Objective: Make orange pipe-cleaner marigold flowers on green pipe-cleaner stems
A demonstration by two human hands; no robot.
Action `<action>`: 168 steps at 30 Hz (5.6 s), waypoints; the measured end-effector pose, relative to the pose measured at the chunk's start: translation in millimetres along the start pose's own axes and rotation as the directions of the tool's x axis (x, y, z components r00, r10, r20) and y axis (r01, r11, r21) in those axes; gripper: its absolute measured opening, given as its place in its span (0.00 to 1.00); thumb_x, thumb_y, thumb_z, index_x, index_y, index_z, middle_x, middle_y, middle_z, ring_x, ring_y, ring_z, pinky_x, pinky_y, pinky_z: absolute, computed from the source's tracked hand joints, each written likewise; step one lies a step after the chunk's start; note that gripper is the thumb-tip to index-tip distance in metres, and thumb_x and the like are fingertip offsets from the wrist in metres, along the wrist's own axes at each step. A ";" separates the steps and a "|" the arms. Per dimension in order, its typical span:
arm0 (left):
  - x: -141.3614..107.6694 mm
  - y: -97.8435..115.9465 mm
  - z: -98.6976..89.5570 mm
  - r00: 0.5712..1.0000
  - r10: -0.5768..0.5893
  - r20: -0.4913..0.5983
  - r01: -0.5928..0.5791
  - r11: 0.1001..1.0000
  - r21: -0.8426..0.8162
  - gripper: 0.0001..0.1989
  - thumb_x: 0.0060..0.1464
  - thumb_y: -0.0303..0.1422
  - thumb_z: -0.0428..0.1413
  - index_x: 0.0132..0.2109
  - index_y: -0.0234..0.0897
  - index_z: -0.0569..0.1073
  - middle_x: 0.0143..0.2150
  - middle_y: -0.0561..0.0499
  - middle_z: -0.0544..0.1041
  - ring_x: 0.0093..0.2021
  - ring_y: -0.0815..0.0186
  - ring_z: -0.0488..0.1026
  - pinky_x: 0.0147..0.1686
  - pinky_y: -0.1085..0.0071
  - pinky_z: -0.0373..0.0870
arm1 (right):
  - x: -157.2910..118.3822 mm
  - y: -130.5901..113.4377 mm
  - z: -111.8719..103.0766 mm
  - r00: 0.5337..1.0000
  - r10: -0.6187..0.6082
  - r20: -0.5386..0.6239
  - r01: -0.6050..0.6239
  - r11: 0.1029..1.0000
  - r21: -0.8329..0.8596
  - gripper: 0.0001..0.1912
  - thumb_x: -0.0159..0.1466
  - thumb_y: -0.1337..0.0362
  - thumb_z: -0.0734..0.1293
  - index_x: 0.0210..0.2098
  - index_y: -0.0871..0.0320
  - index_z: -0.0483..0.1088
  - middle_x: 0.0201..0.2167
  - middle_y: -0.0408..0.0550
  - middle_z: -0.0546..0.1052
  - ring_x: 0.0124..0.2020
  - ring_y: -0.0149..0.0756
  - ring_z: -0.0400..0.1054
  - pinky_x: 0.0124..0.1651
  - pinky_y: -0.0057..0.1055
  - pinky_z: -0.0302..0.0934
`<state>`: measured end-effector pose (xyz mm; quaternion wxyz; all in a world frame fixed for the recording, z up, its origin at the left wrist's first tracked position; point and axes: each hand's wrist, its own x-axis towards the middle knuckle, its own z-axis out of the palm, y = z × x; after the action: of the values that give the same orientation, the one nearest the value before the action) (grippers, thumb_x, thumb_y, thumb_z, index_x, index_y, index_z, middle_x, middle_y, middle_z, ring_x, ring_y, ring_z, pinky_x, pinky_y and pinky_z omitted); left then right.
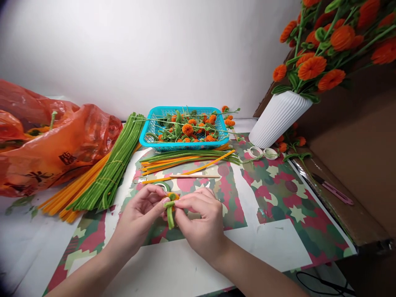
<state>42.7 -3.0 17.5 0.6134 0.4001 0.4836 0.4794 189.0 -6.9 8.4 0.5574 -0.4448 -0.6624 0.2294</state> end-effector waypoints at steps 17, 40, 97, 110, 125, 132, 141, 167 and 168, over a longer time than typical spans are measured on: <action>0.2 -5.9 -3.0 1.000 0.012 0.025 -0.014 0.996 0.093 0.11 0.51 0.36 0.63 0.30 0.36 0.69 0.26 0.57 0.69 0.26 0.72 0.70 0.26 0.77 0.73 | 1.6 3.2 -1.7 0.996 -0.087 0.033 0.091 0.986 -0.143 0.09 0.57 0.75 0.68 0.25 0.55 0.74 0.24 0.43 0.78 0.26 0.33 0.69 0.33 0.33 0.59; 5.8 0.2 -3.6 0.997 -0.063 -0.054 0.065 0.997 0.038 0.13 0.47 0.38 0.64 0.25 0.35 0.72 0.25 0.54 0.73 0.26 0.71 0.69 0.27 0.77 0.68 | 11.2 5.1 -16.6 0.994 0.083 0.077 -0.078 0.995 -0.067 0.04 0.57 0.68 0.70 0.32 0.54 0.75 0.31 0.46 0.75 0.35 0.37 0.66 0.38 0.35 0.62; -5.5 -8.3 -1.6 0.768 0.639 0.046 -0.570 0.648 0.506 0.05 0.53 0.23 0.58 0.31 0.37 0.75 0.35 0.49 0.81 0.38 0.64 0.79 0.37 0.72 0.77 | 1.7 -0.1 -7.6 0.982 0.067 0.174 -0.042 0.989 -0.139 0.07 0.66 0.68 0.59 0.31 0.57 0.65 0.32 0.46 0.67 0.37 0.37 0.61 0.41 0.36 0.54; 1.0 2.8 3.0 0.979 0.195 -0.053 -0.173 0.945 0.279 0.09 0.53 0.33 0.61 0.26 0.35 0.75 0.26 0.53 0.77 0.28 0.71 0.74 0.27 0.79 0.71 | 9.8 1.9 -10.0 0.886 0.377 0.270 -0.415 0.904 0.100 0.11 0.65 0.61 0.63 0.27 0.57 0.67 0.31 0.44 0.66 0.34 0.33 0.62 0.35 0.30 0.56; 9.6 5.3 -12.6 0.900 -0.397 0.181 0.417 0.905 -0.088 0.16 0.46 0.39 0.66 0.23 0.31 0.73 0.21 0.55 0.70 0.22 0.76 0.66 0.25 0.82 0.68 | 16.2 14.7 -27.3 0.764 -0.500 0.408 0.631 0.711 -0.310 0.11 0.66 0.74 0.59 0.39 0.57 0.72 0.30 0.46 0.76 0.35 0.36 0.61 0.38 0.36 0.54; 6.0 5.9 -11.6 0.943 -0.265 0.202 0.296 0.944 -0.147 0.13 0.45 0.36 0.67 0.33 0.35 0.72 0.28 0.54 0.73 0.29 0.71 0.70 0.31 0.77 0.71 | 15.2 13.7 -26.5 0.863 -0.409 0.297 0.488 0.828 -0.277 0.08 0.63 0.74 0.64 0.34 0.57 0.72 0.30 0.46 0.73 0.34 0.35 0.62 0.37 0.34 0.56; 3.5 -2.3 -8.9 0.976 -0.055 0.211 0.072 0.995 -0.074 0.10 0.51 0.36 0.64 0.36 0.39 0.70 0.33 0.54 0.70 0.34 0.70 0.70 0.33 0.76 0.70 | 14.0 11.6 -18.8 0.976 -0.049 0.210 0.057 0.998 -0.032 0.06 0.56 0.73 0.70 0.29 0.55 0.73 0.27 0.43 0.69 0.34 0.34 0.63 0.36 0.32 0.59; 3.6 -3.2 -7.3 0.978 -0.156 0.140 0.176 0.974 -0.144 0.12 0.45 0.35 0.67 0.35 0.40 0.72 0.34 0.54 0.75 0.32 0.67 0.75 0.32 0.72 0.75 | 7.7 4.4 -11.9 0.987 -0.108 0.118 0.131 0.970 -0.206 0.05 0.59 0.70 0.69 0.29 0.56 0.70 0.26 0.44 0.73 0.33 0.37 0.64 0.37 0.36 0.59; 3.8 -3.1 -7.0 0.979 -0.152 0.134 0.171 0.974 -0.146 0.12 0.45 0.35 0.67 0.35 0.39 0.73 0.33 0.53 0.75 0.32 0.66 0.75 0.32 0.71 0.75 | 7.0 4.6 -11.7 0.985 -0.131 0.114 0.155 0.960 -0.232 0.04 0.59 0.70 0.69 0.29 0.56 0.70 0.26 0.44 0.73 0.33 0.37 0.64 0.36 0.36 0.58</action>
<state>36.7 0.2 12.3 0.7083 0.3383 0.4371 0.4390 201.7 -0.9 11.7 0.4816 -0.4480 -0.7422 0.1283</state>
